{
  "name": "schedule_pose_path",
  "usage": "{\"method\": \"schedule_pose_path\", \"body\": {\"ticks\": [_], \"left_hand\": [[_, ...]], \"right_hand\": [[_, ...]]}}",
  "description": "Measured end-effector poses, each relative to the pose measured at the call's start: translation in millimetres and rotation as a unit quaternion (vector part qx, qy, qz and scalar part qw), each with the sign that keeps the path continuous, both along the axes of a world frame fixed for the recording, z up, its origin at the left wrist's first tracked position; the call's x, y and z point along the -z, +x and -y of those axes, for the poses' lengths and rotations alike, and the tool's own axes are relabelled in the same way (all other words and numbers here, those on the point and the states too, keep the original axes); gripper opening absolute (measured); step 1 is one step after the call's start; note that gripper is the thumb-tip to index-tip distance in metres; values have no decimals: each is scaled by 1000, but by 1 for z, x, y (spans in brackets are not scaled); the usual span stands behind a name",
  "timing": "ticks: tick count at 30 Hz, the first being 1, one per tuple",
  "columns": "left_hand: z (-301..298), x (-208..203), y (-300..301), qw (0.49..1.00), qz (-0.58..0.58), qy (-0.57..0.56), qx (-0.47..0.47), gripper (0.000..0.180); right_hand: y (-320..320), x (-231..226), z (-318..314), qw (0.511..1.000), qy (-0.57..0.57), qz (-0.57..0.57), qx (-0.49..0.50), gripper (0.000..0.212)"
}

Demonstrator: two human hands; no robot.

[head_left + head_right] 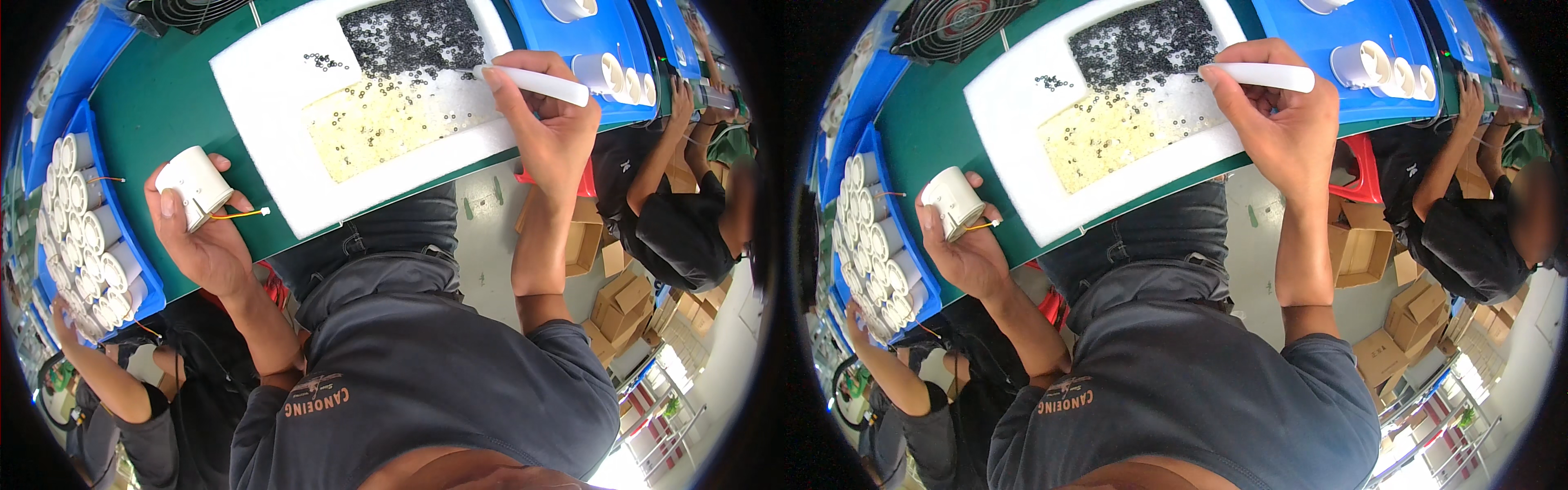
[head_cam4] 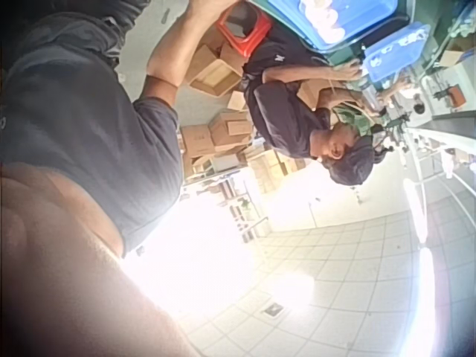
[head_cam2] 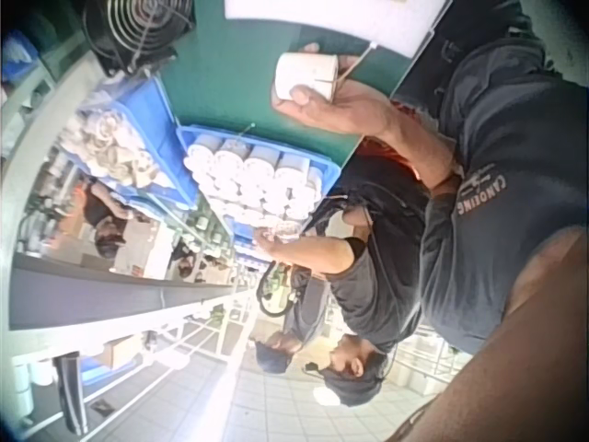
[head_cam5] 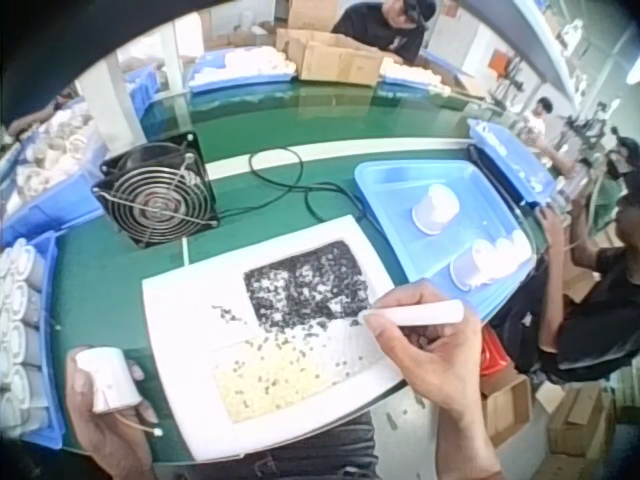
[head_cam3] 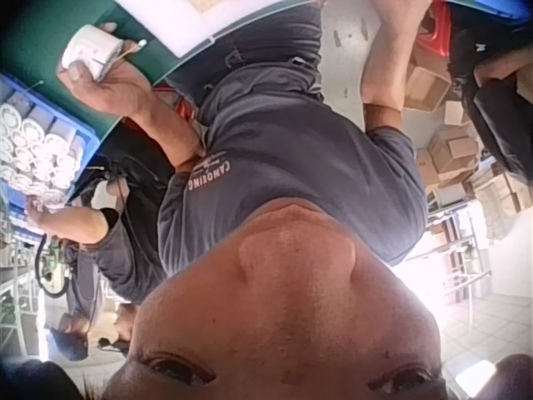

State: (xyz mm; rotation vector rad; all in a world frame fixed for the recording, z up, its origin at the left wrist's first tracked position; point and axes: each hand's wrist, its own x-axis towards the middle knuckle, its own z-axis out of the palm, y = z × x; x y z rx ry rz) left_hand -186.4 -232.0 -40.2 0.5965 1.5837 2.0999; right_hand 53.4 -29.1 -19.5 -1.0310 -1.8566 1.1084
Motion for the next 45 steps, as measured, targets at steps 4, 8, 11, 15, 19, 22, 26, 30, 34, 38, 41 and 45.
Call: {"method": "schedule_pose_path", "body": {"ticks": [4, 8, 11, 15, 19, 22, 26, 30, 34, 38, 41, 45], "left_hand": [[0, 0, 0, 1000, 0, 0, 3, 43], [0, 0, 0, 1000, -3, -6, -7, 45], [-1, -2, 0, 1000, 0, -4, -17, 45], [-10, -15, -1, 994, 95, 46, -2, 48], [-41, -27, 8, 986, 100, 127, 28, 42], [-72, -33, 19, 982, 130, 134, 27, 42], [-104, -38, 39, 977, 137, 163, 20, 41], [-114, -42, 55, 978, 128, 163, -5, 44], [-114, -45, 63, 982, 124, 141, -10, 45], [-112, -46, 67, 987, 111, 111, -19, 46], [-111, -48, 68, 990, 99, 98, -24, 46], [-111, -48, 69, 990, 93, 101, -39, 46]], "right_hand": [[0, -2, -1, 999, -10, -36, -8, 12], [4, -7, -2, 997, -43, -49, -32, 14], [4, -11, -3, 993, -39, -91, -58, 15], [7, -19, 5, 981, -121, -126, -83, 19], [2, -21, 19, 978, -107, -144, -108, 24], [-6, -22, 33, 978, -84, -157, -113, 28], [-20, -23, 54, 977, -67, -172, -105, 30], [-35, -21, 67, 978, -28, -174, -109, 29], [-50, -18, 74, 981, 23, -159, -111, 28], [-57, -18, 76, 982, 31, -158, -101, 28], [-59, -17, 75, 982, 35, -155, -99, 28], [-61, -15, 77, 983, 39, -158, -91, 28]]}}
